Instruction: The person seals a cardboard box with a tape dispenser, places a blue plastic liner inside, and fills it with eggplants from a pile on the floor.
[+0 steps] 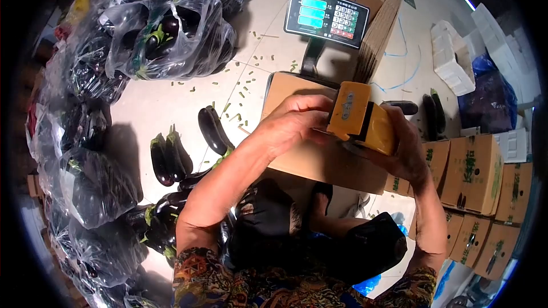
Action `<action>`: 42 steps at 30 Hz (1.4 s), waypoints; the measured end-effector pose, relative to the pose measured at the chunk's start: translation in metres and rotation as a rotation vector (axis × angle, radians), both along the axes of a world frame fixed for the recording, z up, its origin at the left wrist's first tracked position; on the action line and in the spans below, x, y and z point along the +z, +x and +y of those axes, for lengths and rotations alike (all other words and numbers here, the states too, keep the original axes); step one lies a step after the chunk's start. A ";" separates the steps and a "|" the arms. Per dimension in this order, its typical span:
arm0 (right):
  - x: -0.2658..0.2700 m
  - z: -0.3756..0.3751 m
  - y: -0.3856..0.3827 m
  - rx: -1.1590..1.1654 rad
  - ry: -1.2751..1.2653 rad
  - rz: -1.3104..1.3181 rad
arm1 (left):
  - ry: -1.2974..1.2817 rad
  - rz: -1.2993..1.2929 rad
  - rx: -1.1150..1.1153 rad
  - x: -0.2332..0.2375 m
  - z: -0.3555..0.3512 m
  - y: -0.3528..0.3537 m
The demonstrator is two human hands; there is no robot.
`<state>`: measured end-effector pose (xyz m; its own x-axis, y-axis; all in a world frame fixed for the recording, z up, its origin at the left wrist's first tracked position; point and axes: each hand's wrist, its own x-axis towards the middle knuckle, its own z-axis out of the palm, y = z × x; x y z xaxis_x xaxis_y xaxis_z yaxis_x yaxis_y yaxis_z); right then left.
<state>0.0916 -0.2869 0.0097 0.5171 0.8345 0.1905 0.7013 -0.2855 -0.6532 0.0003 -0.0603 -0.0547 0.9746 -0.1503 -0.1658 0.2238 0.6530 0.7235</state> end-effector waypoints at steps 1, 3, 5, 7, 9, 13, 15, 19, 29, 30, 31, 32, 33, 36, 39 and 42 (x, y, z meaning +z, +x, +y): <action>0.000 0.000 0.001 0.001 -0.001 -0.004 | -0.028 -0.025 -0.002 -0.003 -0.001 0.001; 0.000 -0.001 0.002 0.002 -0.005 -0.011 | 0.072 -0.030 -0.010 -0.004 -0.003 0.003; 0.001 0.000 0.001 0.002 -0.010 -0.041 | 0.103 -0.017 0.007 -0.006 -0.006 0.005; 0.002 0.000 0.000 0.002 -0.015 -0.050 | 0.068 0.012 0.045 -0.013 -0.007 0.008; 0.001 -0.001 0.000 -0.003 -0.019 -0.042 | -0.001 -0.051 -0.014 -0.014 -0.004 0.007; -0.001 -0.002 0.001 -0.010 -0.022 -0.056 | 0.076 0.017 -0.011 -0.012 -0.008 0.012; -0.002 -0.002 0.001 0.001 -0.011 -0.077 | 0.102 -0.074 0.021 -0.016 -0.011 0.013; -0.001 -0.003 0.003 0.002 -0.004 0.026 | 0.248 -0.162 0.034 -0.015 -0.013 0.015; -0.013 -0.006 0.003 -0.034 0.029 0.051 | 0.035 0.106 0.050 0.002 -0.018 0.007; -0.014 -0.006 0.003 -0.043 0.045 0.073 | 0.045 0.143 0.054 0.005 -0.022 0.012; -0.012 -0.006 0.002 -0.066 0.034 0.073 | 0.057 0.177 0.052 0.007 -0.025 0.016; -0.010 -0.007 0.000 -0.090 0.022 0.073 | 0.069 0.171 0.053 0.006 -0.025 0.018; -0.009 -0.007 -0.002 -0.112 0.009 0.074 | 0.079 0.166 0.056 0.003 -0.026 0.018; -0.009 -0.008 -0.001 -0.107 0.049 0.148 | 0.227 -0.013 0.134 0.000 -0.025 0.004; -0.016 -0.010 -0.001 -0.058 0.064 0.086 | 0.159 -0.045 0.180 0.001 -0.029 -0.008; -0.012 -0.007 -0.003 -0.093 0.051 0.123 | 0.046 0.010 0.196 -0.007 -0.030 -0.006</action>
<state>0.0882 -0.2941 -0.0025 0.6137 0.7727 0.1623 0.5876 -0.3096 -0.7476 -0.0054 -0.0906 -0.0614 0.9828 0.0499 -0.1776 0.1028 0.6512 0.7519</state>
